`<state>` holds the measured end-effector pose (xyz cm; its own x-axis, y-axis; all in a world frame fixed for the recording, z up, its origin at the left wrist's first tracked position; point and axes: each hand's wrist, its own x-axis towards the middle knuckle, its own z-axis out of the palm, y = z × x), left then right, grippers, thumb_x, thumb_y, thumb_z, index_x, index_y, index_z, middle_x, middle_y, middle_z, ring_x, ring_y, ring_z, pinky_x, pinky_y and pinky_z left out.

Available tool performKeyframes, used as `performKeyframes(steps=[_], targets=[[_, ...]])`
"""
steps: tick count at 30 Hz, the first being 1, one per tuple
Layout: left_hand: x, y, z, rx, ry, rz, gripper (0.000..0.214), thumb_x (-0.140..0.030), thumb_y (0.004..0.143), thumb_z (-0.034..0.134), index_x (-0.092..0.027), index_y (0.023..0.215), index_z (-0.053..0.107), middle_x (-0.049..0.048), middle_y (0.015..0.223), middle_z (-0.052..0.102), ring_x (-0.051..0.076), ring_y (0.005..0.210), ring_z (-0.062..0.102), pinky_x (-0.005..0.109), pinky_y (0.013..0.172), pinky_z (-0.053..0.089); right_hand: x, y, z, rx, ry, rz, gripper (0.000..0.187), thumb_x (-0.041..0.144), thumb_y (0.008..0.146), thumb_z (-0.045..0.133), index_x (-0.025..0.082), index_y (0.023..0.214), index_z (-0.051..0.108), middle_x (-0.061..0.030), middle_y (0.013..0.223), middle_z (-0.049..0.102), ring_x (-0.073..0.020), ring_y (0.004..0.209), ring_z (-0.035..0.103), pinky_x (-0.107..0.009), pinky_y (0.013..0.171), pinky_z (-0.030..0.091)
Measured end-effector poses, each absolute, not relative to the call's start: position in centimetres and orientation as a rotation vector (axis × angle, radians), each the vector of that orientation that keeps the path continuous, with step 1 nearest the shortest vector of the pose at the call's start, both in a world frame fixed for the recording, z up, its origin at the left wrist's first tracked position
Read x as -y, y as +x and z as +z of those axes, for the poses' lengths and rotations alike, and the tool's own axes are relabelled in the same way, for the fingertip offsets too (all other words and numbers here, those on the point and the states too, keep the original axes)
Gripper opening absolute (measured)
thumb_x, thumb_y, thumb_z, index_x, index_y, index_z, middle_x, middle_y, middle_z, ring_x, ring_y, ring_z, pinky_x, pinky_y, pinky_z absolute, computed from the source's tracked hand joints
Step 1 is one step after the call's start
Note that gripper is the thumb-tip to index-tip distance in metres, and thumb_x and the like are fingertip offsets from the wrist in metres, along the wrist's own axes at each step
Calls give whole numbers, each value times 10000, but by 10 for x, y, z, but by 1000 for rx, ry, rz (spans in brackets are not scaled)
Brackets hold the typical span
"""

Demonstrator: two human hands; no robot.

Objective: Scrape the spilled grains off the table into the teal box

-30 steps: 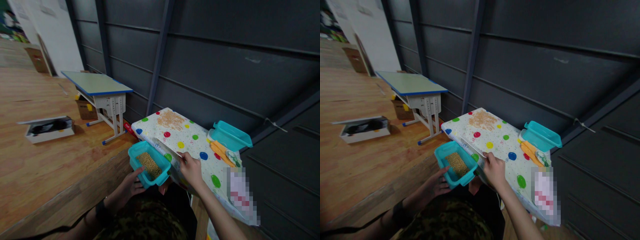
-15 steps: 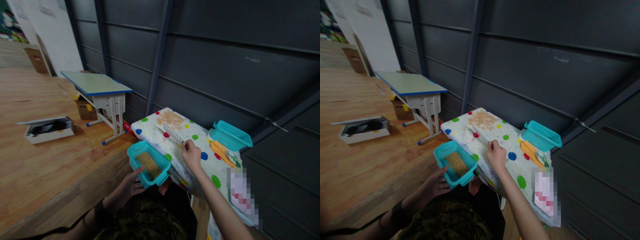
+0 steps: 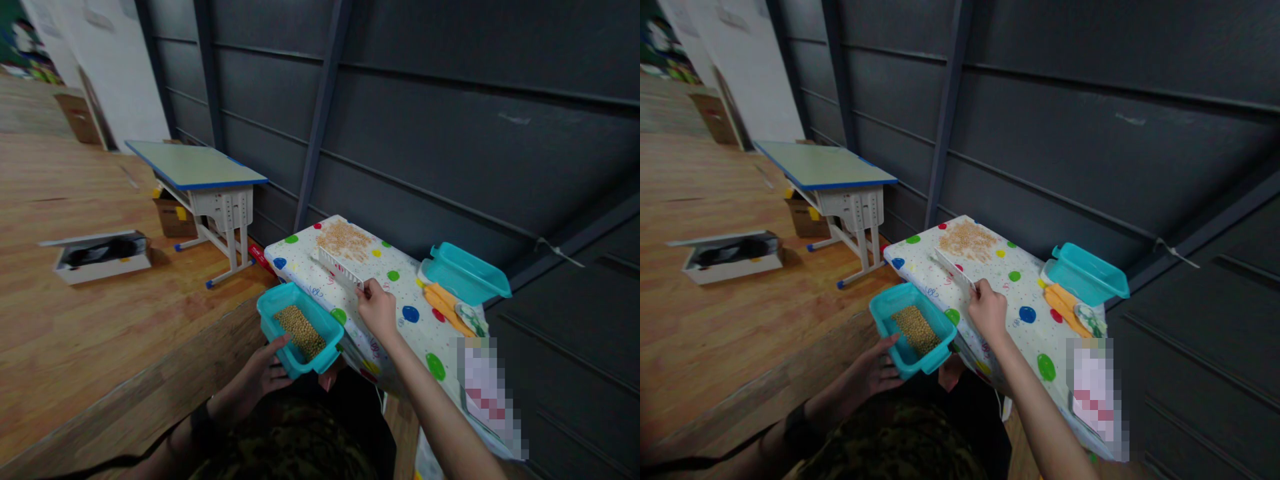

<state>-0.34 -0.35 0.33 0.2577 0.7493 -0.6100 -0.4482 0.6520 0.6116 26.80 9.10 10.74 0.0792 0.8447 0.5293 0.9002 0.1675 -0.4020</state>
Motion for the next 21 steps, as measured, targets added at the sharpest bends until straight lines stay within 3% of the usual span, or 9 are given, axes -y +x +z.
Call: performKeyframes(steps=[8,21], targets=[[3,-4,1,-1014,341,833,620,-596,916,829,-161,1334,686,148,1089,853,288,889,837,453,964,655,-94,272,107,1698,-1682,-89,97,298,880,590,276,786,579,-12,653,664,-233,611,641,-300,632,355],[1,-3,3,-1017,331,816,523,-582,935,811,-176,1244,697,148,1082,851,290,898,843,426,913,669,-90,265,106,1781,-1645,-45,137,325,893,595,286,769,551,-4,662,661,-233,630,656,-295,633,387]])
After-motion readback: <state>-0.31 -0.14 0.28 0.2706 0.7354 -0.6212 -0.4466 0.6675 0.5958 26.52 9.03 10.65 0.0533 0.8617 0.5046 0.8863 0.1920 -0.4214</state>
